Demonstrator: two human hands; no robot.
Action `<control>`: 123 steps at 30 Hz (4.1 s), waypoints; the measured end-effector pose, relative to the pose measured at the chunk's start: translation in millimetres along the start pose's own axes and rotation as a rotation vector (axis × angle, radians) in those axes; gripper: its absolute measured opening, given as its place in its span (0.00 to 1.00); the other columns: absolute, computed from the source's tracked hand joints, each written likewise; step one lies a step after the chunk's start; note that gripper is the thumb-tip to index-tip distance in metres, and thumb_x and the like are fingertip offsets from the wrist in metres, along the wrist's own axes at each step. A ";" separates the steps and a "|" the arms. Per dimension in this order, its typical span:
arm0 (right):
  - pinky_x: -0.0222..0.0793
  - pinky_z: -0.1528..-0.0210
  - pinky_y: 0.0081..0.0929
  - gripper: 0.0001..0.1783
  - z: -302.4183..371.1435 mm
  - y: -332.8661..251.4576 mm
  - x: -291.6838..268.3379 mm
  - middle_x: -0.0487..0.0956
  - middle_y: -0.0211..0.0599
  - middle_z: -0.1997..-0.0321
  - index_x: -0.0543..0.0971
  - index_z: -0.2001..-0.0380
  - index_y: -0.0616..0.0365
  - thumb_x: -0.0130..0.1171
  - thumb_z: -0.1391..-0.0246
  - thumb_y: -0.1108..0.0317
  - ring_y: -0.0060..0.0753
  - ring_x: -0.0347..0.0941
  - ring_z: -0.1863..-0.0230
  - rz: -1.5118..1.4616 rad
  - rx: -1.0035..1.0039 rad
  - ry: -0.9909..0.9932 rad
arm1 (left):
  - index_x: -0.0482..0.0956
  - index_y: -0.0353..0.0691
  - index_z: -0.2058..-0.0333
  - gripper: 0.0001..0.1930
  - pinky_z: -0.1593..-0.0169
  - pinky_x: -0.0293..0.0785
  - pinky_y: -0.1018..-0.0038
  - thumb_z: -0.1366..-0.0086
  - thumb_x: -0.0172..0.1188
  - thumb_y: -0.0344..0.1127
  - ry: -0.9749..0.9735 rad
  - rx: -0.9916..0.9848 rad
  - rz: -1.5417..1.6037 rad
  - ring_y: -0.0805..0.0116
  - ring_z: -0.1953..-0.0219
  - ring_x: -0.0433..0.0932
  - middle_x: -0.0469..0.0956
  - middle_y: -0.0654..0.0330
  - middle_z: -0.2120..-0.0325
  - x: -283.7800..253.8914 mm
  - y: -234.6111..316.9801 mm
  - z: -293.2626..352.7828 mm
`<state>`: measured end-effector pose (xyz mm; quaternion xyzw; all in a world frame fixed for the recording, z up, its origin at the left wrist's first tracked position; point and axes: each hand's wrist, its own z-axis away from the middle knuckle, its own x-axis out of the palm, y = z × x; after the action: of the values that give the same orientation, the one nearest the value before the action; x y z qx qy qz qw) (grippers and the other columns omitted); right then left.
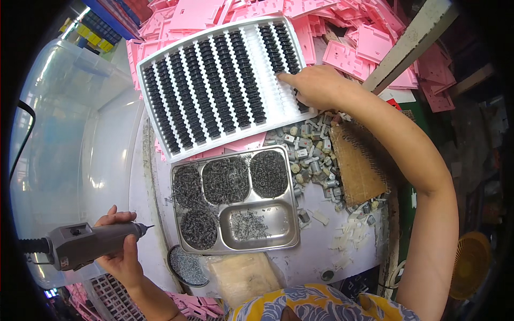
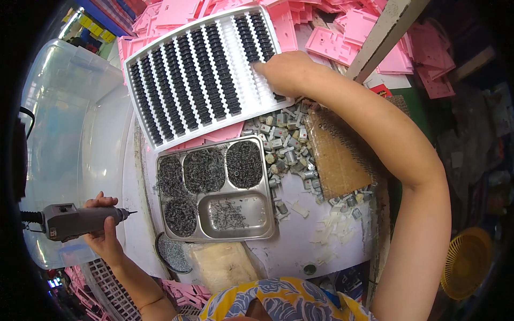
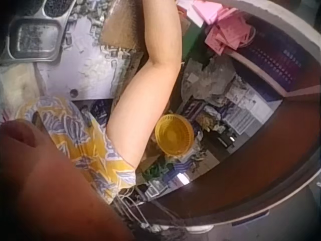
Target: Assembling small electronic toy units by soldering internal wires, fitting components into a shell, and fastening screws.
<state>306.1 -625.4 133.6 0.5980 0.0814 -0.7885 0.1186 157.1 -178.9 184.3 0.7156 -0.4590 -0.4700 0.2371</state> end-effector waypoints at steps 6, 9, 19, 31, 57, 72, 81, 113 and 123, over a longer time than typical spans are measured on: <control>0.76 0.53 0.48 0.29 -11.7 -7.2 0.1 0.84 0.50 0.56 0.70 0.35 0.49 0.54 0.42 0.69 0.53 0.81 0.53 0.029 0.018 -0.047 | 0.71 0.28 0.45 0.27 0.42 0.73 0.59 0.40 0.69 0.30 -0.032 -0.052 0.110 0.58 0.54 0.80 0.80 0.50 0.59 6.2 8.4 2.4; 0.76 0.52 0.48 0.32 -8.0 -3.2 -1.3 0.84 0.49 0.55 0.69 0.33 0.45 0.54 0.43 0.70 0.52 0.81 0.52 0.054 0.014 -0.026 | 0.73 0.30 0.46 0.24 0.44 0.75 0.61 0.40 0.68 0.26 -0.053 -0.043 0.188 0.59 0.53 0.80 0.80 0.51 0.59 13.9 12.5 -3.5; 0.74 0.58 0.35 0.36 106.7 -60.7 -69.9 0.83 0.42 0.67 0.69 0.32 0.44 0.61 0.46 0.64 0.34 0.79 0.65 -0.422 -0.205 0.214 | 0.80 0.32 0.55 0.18 0.50 0.76 0.71 0.42 0.73 0.30 -0.186 -0.023 0.105 0.70 0.56 0.81 0.84 0.58 0.59 59.4 18.2 -26.4; 0.75 0.52 0.27 0.27 171.7 -185.5 -32.0 0.80 0.29 0.56 0.73 0.45 0.57 0.72 0.45 0.65 0.23 0.77 0.56 -1.478 -0.551 0.555 | 0.74 0.31 0.43 0.35 0.40 0.71 0.62 0.43 0.73 0.46 -0.597 0.213 -0.170 0.51 0.44 0.76 0.76 0.44 0.47 40.8 84.0 67.7; 0.74 0.49 0.33 0.52 246.7 -199.1 -3.3 0.71 0.56 0.36 0.55 0.27 0.63 0.71 0.49 0.59 0.39 0.77 0.46 -1.112 -0.010 0.673 | 0.75 0.38 0.42 0.34 0.33 0.60 0.58 0.42 0.70 0.51 -0.777 0.185 -0.237 0.50 0.40 0.72 0.76 0.48 0.44 -178.6 146.2 203.6; 0.71 0.45 0.29 0.37 376.0 -253.3 40.0 0.82 0.40 0.53 0.63 0.31 0.59 0.65 0.41 0.67 0.27 0.76 0.49 -1.468 -0.440 0.209 | 0.83 0.39 0.61 0.12 0.47 0.77 0.56 0.32 0.53 0.37 -1.469 1.119 0.432 0.56 0.53 0.81 0.81 0.53 0.55 -221.9 241.6 261.0; 0.73 0.48 0.29 0.34 377.6 -243.0 61.9 0.82 0.39 0.56 0.65 0.32 0.59 0.64 0.40 0.72 0.26 0.77 0.54 -1.541 -0.465 0.146 | 0.81 0.40 0.70 0.09 0.60 0.77 0.67 0.35 0.53 0.33 -1.397 1.153 0.463 0.61 0.65 0.81 0.81 0.57 0.67 -215.9 251.0 255.7; 0.75 0.52 0.24 0.34 348.6 -246.2 79.0 0.82 0.38 0.57 0.64 0.32 0.61 0.63 0.39 0.69 0.24 0.78 0.56 -1.598 -0.430 0.007 | 0.84 0.33 0.62 0.13 0.55 0.75 0.68 0.27 0.52 0.35 -1.484 1.116 0.699 0.63 0.62 0.79 0.81 0.53 0.62 -233.2 131.2 272.4; 0.75 0.51 0.26 0.33 339.1 -251.0 84.2 0.83 0.40 0.58 0.66 0.33 0.63 0.63 0.40 0.72 0.26 0.78 0.57 -1.673 -0.418 -0.010 | 0.83 0.36 0.64 0.12 0.57 0.73 0.71 0.27 0.56 0.37 -1.371 1.088 0.862 0.68 0.68 0.78 0.80 0.59 0.68 -225.0 130.6 277.0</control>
<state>-100.1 -484.0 141.3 0.3038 0.6380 -0.5882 -0.3933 -177.0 -16.3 263.9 0.0694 -0.8741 -0.3814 -0.2926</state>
